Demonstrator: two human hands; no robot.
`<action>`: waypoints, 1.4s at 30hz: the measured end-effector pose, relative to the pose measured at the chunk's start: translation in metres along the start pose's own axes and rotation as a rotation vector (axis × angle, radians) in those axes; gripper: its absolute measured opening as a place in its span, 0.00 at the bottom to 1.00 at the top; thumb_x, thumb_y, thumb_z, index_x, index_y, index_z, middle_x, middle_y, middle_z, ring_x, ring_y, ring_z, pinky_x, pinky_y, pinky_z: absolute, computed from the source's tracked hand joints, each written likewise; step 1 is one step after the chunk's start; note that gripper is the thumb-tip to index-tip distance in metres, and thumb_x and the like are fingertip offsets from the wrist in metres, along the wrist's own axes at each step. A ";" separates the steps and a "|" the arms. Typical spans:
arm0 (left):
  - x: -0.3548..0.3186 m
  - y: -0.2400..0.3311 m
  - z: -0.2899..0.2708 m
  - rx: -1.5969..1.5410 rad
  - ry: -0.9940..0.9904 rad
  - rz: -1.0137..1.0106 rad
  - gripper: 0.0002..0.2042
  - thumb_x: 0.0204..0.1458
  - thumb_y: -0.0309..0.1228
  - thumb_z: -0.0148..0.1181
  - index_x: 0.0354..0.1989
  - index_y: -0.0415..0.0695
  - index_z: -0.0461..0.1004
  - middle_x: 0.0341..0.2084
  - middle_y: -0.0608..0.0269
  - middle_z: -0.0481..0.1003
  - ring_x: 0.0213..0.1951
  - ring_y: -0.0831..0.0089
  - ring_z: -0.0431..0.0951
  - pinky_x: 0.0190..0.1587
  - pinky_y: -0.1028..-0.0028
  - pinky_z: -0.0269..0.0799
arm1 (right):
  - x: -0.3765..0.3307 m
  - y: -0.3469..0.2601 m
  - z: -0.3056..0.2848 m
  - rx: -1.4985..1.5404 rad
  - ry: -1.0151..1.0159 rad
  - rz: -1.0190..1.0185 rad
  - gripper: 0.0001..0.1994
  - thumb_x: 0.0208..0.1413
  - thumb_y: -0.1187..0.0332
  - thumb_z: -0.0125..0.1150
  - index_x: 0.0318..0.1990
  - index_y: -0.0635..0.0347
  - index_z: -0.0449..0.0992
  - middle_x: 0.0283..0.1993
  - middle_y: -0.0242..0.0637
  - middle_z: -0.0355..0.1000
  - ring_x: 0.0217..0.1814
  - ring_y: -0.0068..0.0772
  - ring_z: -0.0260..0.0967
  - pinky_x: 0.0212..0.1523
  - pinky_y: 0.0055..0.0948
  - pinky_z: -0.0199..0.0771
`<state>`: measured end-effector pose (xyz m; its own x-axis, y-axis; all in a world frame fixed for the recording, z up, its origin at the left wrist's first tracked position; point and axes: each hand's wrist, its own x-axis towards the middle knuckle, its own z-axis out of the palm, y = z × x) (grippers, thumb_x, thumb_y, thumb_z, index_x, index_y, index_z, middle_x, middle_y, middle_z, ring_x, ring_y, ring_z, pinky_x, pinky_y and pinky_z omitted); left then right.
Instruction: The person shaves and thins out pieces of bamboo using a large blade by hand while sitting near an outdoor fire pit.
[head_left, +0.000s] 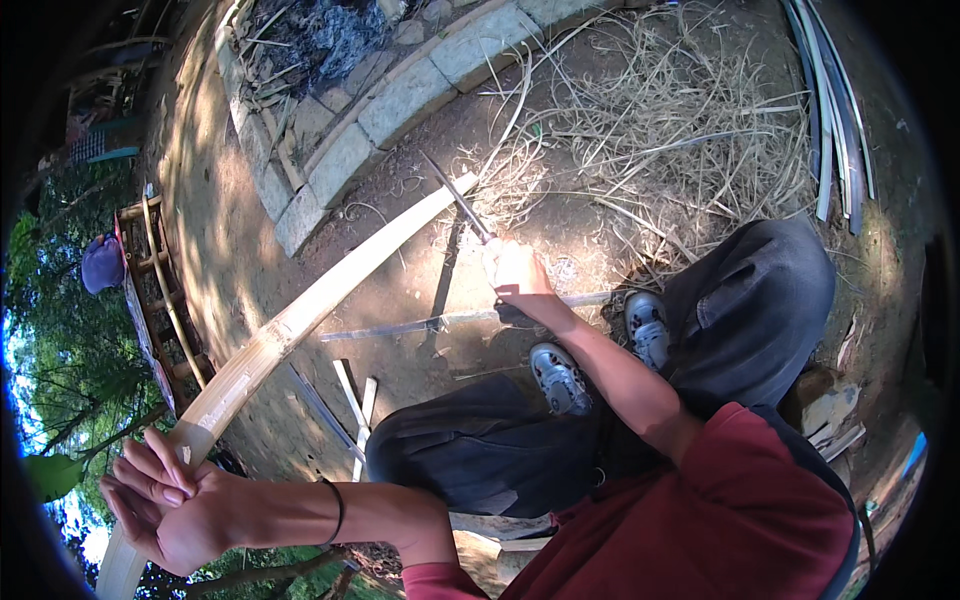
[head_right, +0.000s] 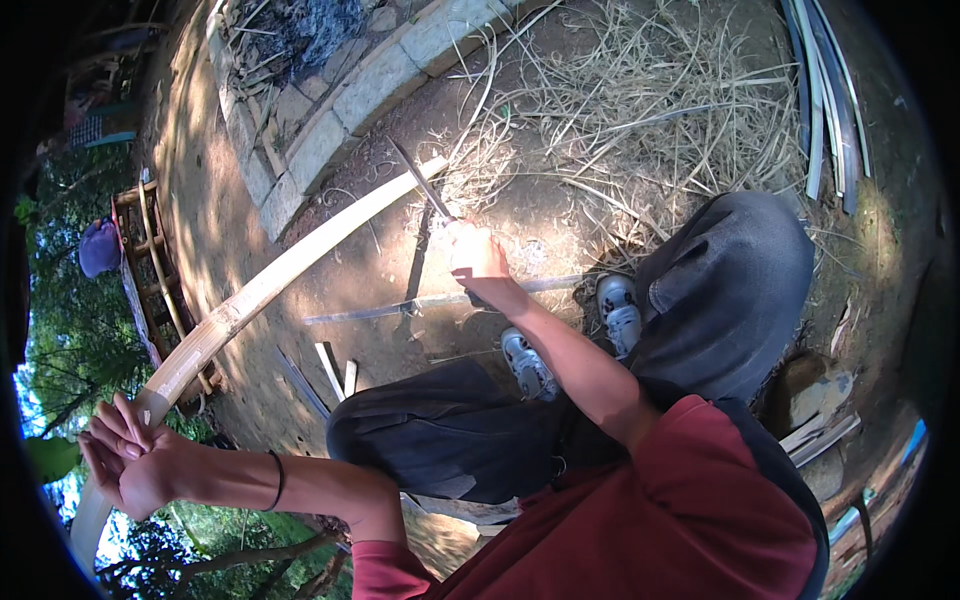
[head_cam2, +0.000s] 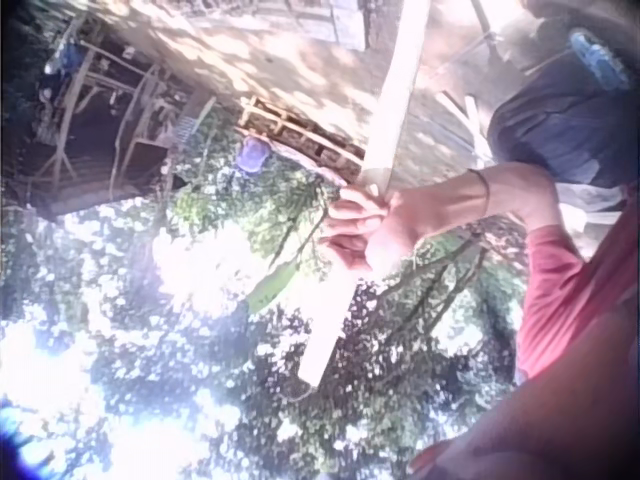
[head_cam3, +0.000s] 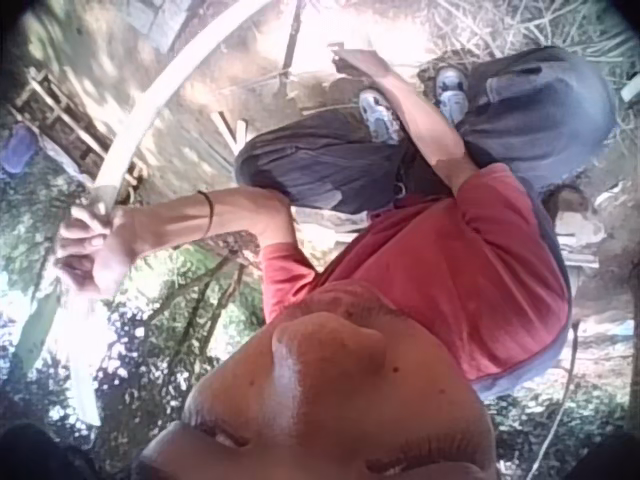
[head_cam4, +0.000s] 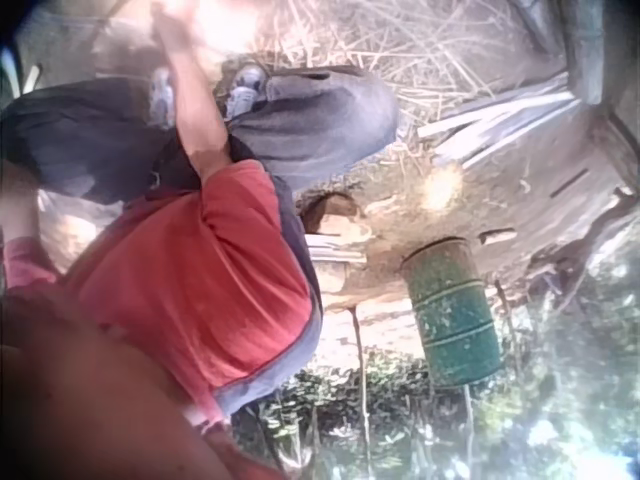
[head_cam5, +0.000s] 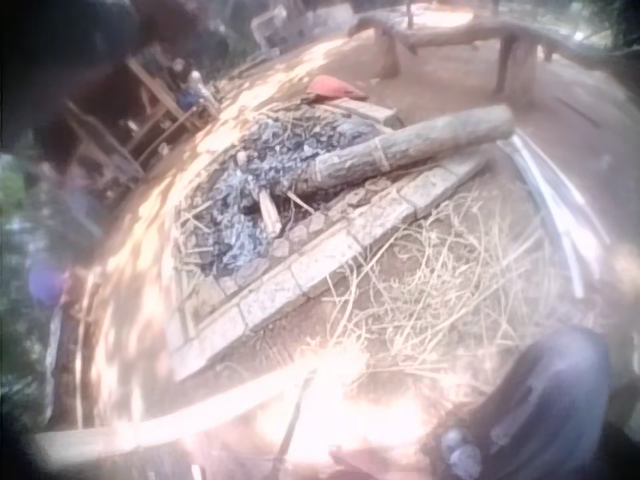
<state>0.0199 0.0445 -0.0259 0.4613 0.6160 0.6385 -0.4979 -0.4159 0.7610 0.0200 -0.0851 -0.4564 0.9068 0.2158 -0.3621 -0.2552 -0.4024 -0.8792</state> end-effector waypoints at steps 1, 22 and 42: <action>0.000 0.001 -0.001 -0.030 -0.028 -0.008 0.14 0.49 0.25 0.47 0.16 0.48 0.50 0.11 0.67 0.47 0.15 0.76 0.45 0.15 0.78 0.45 | 0.012 0.005 -0.009 -0.060 -0.020 0.040 0.12 0.59 0.62 0.51 0.35 0.61 0.76 0.27 0.56 0.74 0.31 0.59 0.74 0.33 0.48 0.74; 0.000 -0.009 0.002 0.059 0.141 0.020 0.15 0.50 0.29 0.46 0.16 0.50 0.49 0.10 0.67 0.45 0.14 0.77 0.43 0.14 0.79 0.41 | -0.023 -0.063 -0.033 0.263 -0.025 -0.279 0.13 0.60 0.63 0.54 0.29 0.63 0.73 0.24 0.48 0.69 0.23 0.53 0.66 0.31 0.45 0.69; -0.006 -0.019 0.007 0.056 0.042 0.084 0.33 0.55 0.69 0.30 0.18 0.48 0.54 0.08 0.68 0.51 0.12 0.78 0.49 0.13 0.80 0.47 | -0.125 -0.234 -0.121 0.151 -0.257 -0.484 0.16 0.61 0.59 0.58 0.28 0.63 0.68 0.13 0.34 0.63 0.15 0.41 0.65 0.22 0.39 0.63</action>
<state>0.0315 0.0436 -0.0432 0.3881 0.6045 0.6956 -0.4909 -0.5032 0.7112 0.0069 -0.1260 -0.1678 0.8263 0.5613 0.0461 0.1071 -0.0763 -0.9913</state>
